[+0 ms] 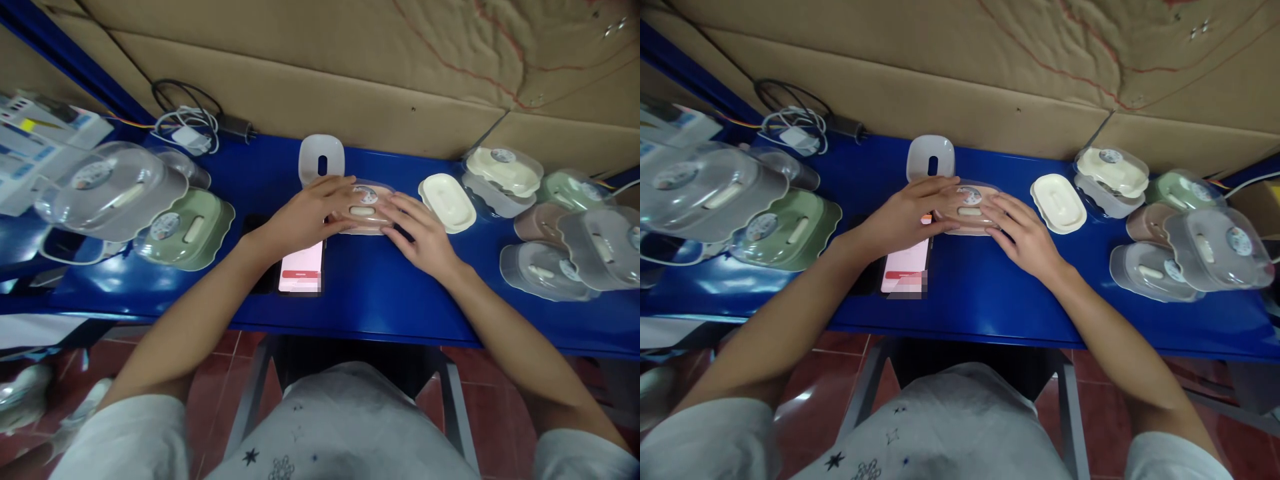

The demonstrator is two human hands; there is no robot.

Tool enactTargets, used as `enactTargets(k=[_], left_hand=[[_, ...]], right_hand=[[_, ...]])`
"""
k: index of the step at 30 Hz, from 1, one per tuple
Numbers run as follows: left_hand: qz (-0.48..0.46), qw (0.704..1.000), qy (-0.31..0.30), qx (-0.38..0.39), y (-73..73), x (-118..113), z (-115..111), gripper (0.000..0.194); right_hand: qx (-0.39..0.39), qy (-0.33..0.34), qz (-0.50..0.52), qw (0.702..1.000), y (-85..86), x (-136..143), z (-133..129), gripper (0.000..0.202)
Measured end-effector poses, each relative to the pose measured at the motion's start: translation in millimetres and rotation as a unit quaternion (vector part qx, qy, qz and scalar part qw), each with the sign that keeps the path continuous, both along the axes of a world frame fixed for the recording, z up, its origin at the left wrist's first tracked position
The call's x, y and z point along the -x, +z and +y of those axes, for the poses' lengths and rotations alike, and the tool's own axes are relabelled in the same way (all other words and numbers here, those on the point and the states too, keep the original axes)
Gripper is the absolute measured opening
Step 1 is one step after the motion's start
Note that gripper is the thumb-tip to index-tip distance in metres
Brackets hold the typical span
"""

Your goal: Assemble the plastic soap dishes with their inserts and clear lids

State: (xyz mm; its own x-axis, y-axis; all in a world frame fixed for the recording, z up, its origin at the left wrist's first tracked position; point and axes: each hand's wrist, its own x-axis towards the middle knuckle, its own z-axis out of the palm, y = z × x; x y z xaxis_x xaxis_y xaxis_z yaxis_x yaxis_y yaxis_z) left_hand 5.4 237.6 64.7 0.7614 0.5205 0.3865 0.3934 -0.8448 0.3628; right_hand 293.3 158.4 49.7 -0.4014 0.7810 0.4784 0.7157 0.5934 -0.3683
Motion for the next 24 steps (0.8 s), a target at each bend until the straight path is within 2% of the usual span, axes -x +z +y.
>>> enactTargets(k=[7, 14, 21, 24], left_hand=[[0.092, 0.993, 0.005, -0.071, 5.1, 5.7, -11.2, 0.063], [0.128, 0.988, 0.036, -0.078, 13.1, 1.4, -22.9, 0.06], [0.115, 0.989, 0.056, -0.069, 16.1, 1.3, -24.3, 0.049], [0.084, 0.989, 0.118, -0.042, 17.8, 4.1, -18.7, 0.05]], right_hand=[[-0.005, 0.009, -0.022, 1.0, -0.3, -1.8, -1.0, 0.049], [-0.021, 0.048, 0.014, 0.999, -5.7, -1.2, -1.9, 0.06], [-0.061, 0.017, -0.038, 0.997, -4.2, -0.6, -2.4, 0.05], [-0.072, -0.021, -0.086, 0.993, 1.9, -1.5, -4.8, 0.041]])
